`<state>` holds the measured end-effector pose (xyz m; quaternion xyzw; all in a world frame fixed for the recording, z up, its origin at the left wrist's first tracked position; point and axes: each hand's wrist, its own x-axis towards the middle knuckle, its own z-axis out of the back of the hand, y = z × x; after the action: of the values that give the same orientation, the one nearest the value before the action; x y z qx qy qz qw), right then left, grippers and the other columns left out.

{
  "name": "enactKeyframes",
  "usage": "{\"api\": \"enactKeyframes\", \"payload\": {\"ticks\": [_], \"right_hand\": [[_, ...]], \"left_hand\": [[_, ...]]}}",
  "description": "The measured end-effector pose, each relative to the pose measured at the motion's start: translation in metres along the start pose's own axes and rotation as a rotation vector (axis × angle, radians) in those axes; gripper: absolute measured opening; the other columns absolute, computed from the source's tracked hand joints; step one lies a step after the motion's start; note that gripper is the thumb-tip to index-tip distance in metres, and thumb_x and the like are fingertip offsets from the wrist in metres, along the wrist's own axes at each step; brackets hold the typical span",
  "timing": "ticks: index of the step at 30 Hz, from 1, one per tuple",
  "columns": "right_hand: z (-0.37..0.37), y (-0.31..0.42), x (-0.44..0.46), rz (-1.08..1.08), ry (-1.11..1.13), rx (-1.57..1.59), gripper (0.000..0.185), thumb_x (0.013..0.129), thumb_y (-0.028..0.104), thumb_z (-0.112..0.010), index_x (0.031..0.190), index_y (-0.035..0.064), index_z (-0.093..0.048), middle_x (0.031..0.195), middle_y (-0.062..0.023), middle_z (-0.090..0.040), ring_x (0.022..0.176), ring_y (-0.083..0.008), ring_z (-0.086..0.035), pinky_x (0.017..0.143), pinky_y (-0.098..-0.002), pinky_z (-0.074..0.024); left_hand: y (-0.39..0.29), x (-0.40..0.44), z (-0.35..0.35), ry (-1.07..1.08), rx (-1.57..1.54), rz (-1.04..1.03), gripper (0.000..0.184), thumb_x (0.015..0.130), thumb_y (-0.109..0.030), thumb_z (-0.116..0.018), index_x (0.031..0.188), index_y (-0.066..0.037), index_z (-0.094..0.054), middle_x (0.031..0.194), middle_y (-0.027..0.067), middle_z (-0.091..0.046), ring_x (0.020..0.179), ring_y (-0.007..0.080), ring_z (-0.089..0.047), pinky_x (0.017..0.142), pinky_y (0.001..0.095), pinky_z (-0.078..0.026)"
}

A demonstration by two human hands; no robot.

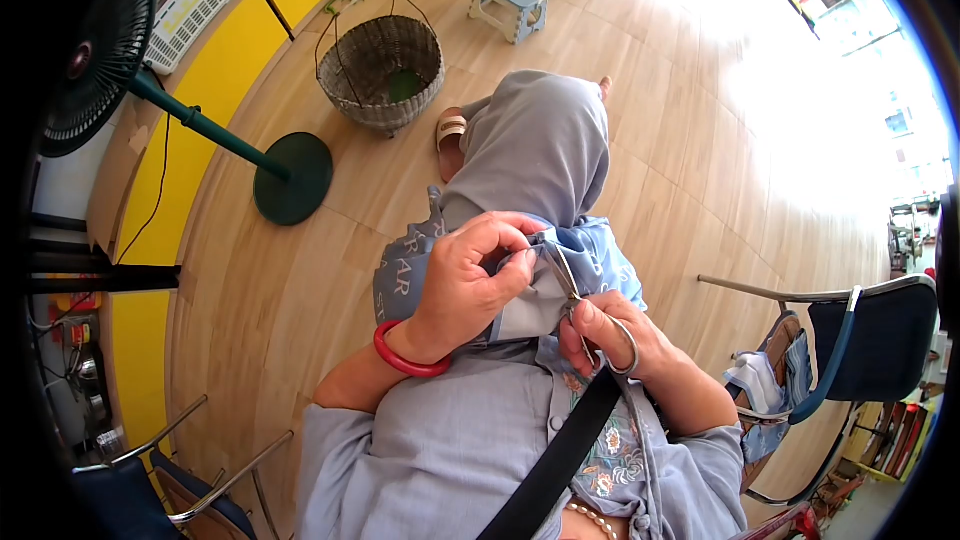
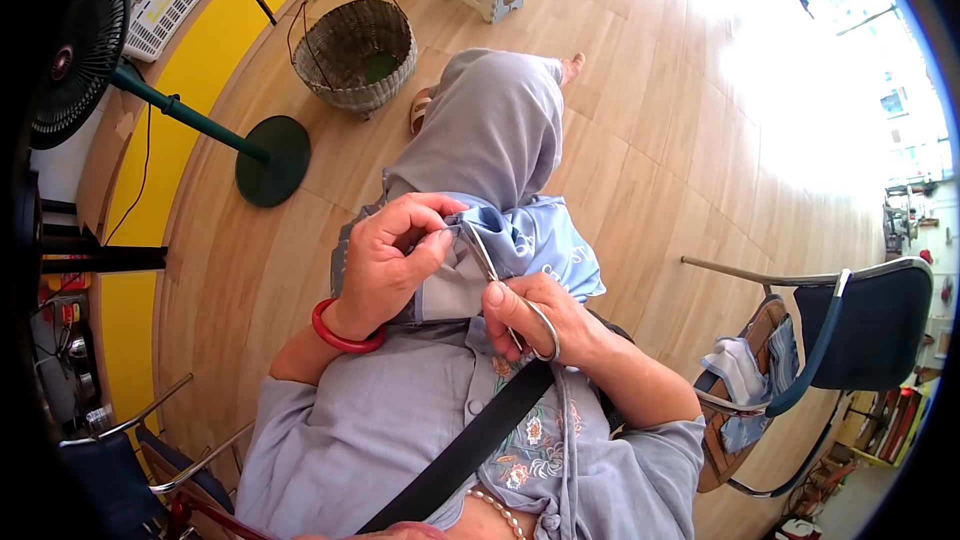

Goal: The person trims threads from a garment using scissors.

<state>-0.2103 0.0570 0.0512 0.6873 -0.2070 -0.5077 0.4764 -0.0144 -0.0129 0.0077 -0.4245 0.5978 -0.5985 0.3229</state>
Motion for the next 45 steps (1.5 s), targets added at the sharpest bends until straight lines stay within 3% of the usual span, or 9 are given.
{"api": "enactKeyframes", "payload": {"ticks": [11,16,23,27,29,32,37,39,45], "right_hand": [[-0.006,-0.009,0.008,0.0,-0.121,-0.009,0.059,0.091,0.055,-0.051,0.064,0.0023,-0.058,0.057,-0.0026,-0.056,0.052,-0.0088,-0.052,0.047,-0.0247,-0.0405],[-0.004,-0.008,0.01,0.002,-0.126,-0.022,0.054,0.089,0.051,-0.059,0.065,0.0018,-0.058,0.056,-0.002,-0.055,0.051,-0.0081,-0.051,0.045,-0.0247,-0.0395],[0.002,0.002,0.0,0.026,-0.162,0.07,0.049,0.085,0.046,-0.067,0.066,0.0017,-0.059,0.055,-0.001,-0.054,0.05,-0.0076,-0.051,0.045,-0.0242,-0.0392],[0.012,0.011,-0.008,0.365,-0.36,-0.123,0.037,0.074,0.033,-0.08,0.077,0.0015,-0.062,0.059,-0.003,-0.058,0.055,-0.01,-0.056,0.051,-0.0238,-0.0443],[0.015,0.023,0.003,0.667,-0.681,-0.563,0.041,0.069,0.029,-0.084,0.09,0.0015,-0.061,0.07,-0.0066,-0.062,0.063,-0.0166,-0.061,0.059,-0.0272,-0.0475],[0.02,0.031,0.024,0.71,-0.678,-0.684,0.045,0.067,0.024,-0.084,0.096,0.002,-0.058,0.078,-0.0092,-0.064,0.069,-0.0222,-0.061,0.065,-0.0303,-0.0483],[0.014,0.023,0.037,0.323,-0.46,-0.415,0.029,0.072,0.013,-0.079,0.083,0.0023,-0.054,0.074,-0.0062,-0.062,0.064,-0.0156,-0.056,0.062,-0.0285,-0.0463],[0.016,0.018,0.04,0.195,-0.354,0.007,0.03,0.071,0.003,-0.077,0.079,0.0071,-0.048,0.08,-0.0003,-0.058,0.073,-0.0069,-0.049,0.065,-0.0222,-0.0422],[0.015,0.02,0.035,0.237,-0.313,0.118,0.029,0.071,-0.001,-0.074,0.077,0.0081,-0.047,0.082,-0.0032,-0.06,0.075,-0.0071,-0.052,0.066,-0.021,-0.0432]], "left_hand": [[-0.001,0.0,-0.003,-0.053,0.117,-0.076,0.003,0.082,0.003,-0.061,0.084,0.001,-0.06,0.098,0.0077,-0.065,0.074,0.0054,-0.056,0.066,0.0211,-0.046],[-0.001,0.002,-0.003,-0.082,0.258,-0.233,0.006,0.077,0.003,-0.064,0.081,0.001,-0.06,0.089,0.0095,-0.065,0.075,0.012,-0.06,0.067,0.0246,-0.047],[0.001,-0.001,-0.005,-0.049,0.254,-0.225,0.007,0.075,0.005,-0.063,0.079,0.001,-0.059,0.086,0.0112,-0.065,0.075,0.017,-0.061,0.068,0.0264,-0.047],[-0.002,0.001,-0.001,-0.051,0.252,-0.231,0.008,0.074,0.005,-0.063,0.079,0.0,-0.059,0.086,0.0109,-0.065,0.075,0.0183,-0.061,0.069,0.027,-0.047],[-0.005,0.001,-0.002,-0.044,0.259,-0.24,0.008,0.074,0.005,-0.063,0.079,0.0,-0.058,0.086,0.0106,-0.065,0.075,0.0187,-0.061,0.069,0.0271,-0.047],[-0.01,0.001,-0.004,-0.037,0.275,-0.214,0.008,0.074,0.005,-0.062,0.079,0.0,-0.058,0.091,0.0112,-0.064,0.078,0.0199,-0.061,0.069,0.0277,-0.048],[-0.01,0.001,-0.001,-0.081,0.332,-0.331,0.009,0.072,0.006,-0.061,0.077,0.0,-0.057,0.102,0.0127,-0.061,0.087,0.0208,-0.061,0.073,0.0288,-0.048],[-0.008,0.0,0.002,-0.094,0.335,-0.324,0.009,0.071,0.006,-0.061,0.077,0.0,-0.057,0.102,0.0125,-0.061,0.087,0.0206,-0.061,0.073,0.0284,-0.048],[-0.008,-0.003,0.005,-0.065,0.23,-0.201,0.007,0.073,0.004,-0.06,0.077,0.0,-0.057,0.1,0.0097,-0.06,0.077,0.0139,-0.056,0.068,0.0248,-0.045]]}}
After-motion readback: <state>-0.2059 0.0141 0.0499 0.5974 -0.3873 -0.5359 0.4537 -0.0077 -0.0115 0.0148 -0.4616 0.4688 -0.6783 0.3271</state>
